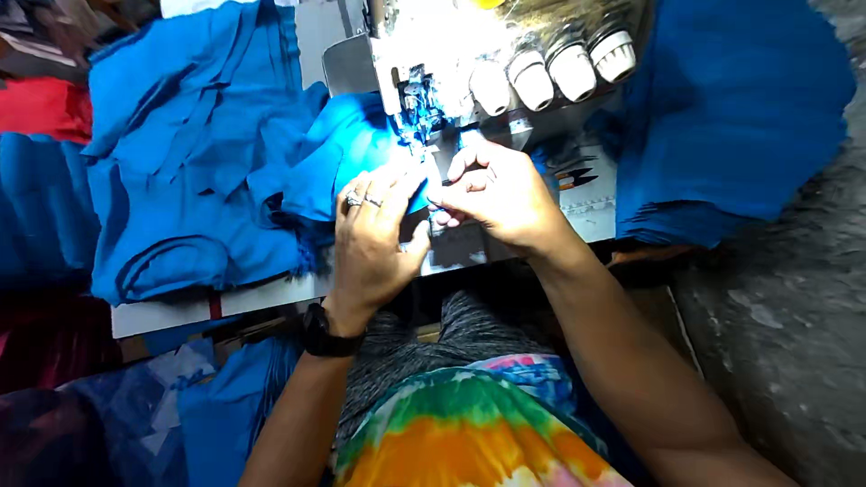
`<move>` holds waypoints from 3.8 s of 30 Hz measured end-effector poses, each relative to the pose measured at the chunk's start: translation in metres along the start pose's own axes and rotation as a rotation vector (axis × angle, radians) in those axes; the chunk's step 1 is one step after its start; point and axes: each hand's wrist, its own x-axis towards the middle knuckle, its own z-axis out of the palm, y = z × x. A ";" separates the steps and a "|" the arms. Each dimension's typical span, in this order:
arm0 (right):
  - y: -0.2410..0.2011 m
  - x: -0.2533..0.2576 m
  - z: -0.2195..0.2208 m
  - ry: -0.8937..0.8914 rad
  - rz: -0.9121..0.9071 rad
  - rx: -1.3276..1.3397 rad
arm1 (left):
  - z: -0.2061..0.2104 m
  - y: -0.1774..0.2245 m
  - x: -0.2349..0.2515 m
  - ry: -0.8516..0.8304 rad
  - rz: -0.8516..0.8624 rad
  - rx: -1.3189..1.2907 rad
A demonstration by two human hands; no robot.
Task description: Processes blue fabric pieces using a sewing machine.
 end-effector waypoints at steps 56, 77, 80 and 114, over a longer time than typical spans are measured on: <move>0.028 -0.032 -0.010 0.042 0.100 -0.019 | 0.028 0.065 -0.022 -0.188 -0.225 -0.425; 0.037 -0.128 0.006 -0.056 0.162 0.402 | -0.068 -0.002 0.007 -0.450 0.032 -0.150; 0.037 -0.132 0.011 -0.087 0.174 0.312 | -0.069 -0.006 0.004 -0.482 0.040 -0.158; 0.091 -0.105 0.022 0.105 0.335 -0.016 | 0.133 0.092 0.079 -0.617 0.140 0.274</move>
